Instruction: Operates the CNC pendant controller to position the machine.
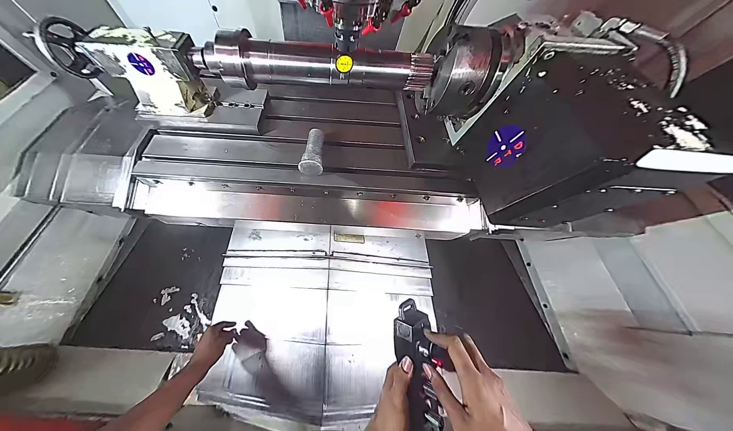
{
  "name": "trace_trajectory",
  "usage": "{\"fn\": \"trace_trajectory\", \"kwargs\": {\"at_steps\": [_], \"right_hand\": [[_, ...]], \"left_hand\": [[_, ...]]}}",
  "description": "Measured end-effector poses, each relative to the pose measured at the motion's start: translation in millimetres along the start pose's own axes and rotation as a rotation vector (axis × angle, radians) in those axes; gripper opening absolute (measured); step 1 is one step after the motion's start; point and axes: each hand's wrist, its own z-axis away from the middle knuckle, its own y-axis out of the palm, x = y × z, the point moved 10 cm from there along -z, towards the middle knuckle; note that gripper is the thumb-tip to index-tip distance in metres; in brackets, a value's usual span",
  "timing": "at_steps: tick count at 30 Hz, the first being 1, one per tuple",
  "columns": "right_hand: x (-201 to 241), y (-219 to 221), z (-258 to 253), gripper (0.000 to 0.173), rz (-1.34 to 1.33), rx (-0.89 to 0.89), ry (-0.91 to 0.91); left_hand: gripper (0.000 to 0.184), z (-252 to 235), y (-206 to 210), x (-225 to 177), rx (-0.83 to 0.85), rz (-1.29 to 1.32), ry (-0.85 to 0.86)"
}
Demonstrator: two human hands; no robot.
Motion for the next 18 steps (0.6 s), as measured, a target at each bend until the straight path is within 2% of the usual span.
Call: {"fn": "trace_trajectory", "kwargs": {"at_steps": [1,2,3,4,6,7,8,9,10,11,13,14,15,17,18], "right_hand": [[9.4,-6.3,4.7,0.035,0.009,-0.022,-0.07],[15.8,-13.7,9.0,0.027,-0.006,-0.049,-0.133],[19.4,-21.7,13.6,0.021,-0.042,-0.078,-0.174],[19.3,-30.2,19.8,0.018,-0.088,-0.113,-0.183],[10.2,-47.2,33.1,0.027,-0.136,-0.212,-0.12],[3.0,-53.9,40.9,0.032,-0.117,-0.258,-0.045],[-3.9,-57.2,48.7,0.035,-0.104,-0.281,0.032],[-8.9,-58.1,55.9,0.034,-0.107,-0.283,0.09],[-10.5,-58.3,62.3,0.031,-0.124,-0.28,0.12],[-10.5,-58.3,68.2,0.028,-0.147,-0.28,0.131],[-8.5,-59.2,77.9,0.025,-0.21,-0.295,0.142],[-7.9,-60.1,81.7,0.023,-0.243,-0.307,0.143],[-7.2,-60.3,84.9,0.023,-0.275,-0.315,0.137],[-4.0,-61.9,90.0,0.021,-0.36,-0.348,0.105],[-1.2,-63.8,92.3,0.019,-0.411,-0.366,0.082]], "left_hand": [[0.035,27.4,3.2,-36.7,-0.028,-0.154,-0.19],[0.035,39.7,8.1,-46.3,-0.02,-0.205,-0.255],[0.035,36.8,12.9,-30.3,-0.005,-0.153,-0.165],[0.037,17.2,18.8,11.8,0.042,-0.02,0.021],[0.048,-49.2,31.6,118.9,0.216,0.229,0.375],[0.053,-69.3,38.1,151.3,0.283,0.289,0.433],[0.056,-74.1,42.2,162.7,0.319,0.308,0.469],[0.056,-64.8,44.0,155.0,0.336,0.305,0.503],[0.051,-40.2,44.0,127.9,0.332,0.28,0.525],[0.044,0.7,42.8,83.4,0.276,0.218,0.473],[0.031,90.9,37.2,-7.4,-0.022,-0.009,0.101],[0.028,113.2,34.6,-24.7,-0.08,-0.055,0.122],[0.028,115.3,33.8,-16.7,-0.057,0.013,0.243],[0.038,69.0,41.7,48.9,0.24,0.281,0.453],[0.049,26.2,46.5,92.0,0.587,0.373,0.786]]}}
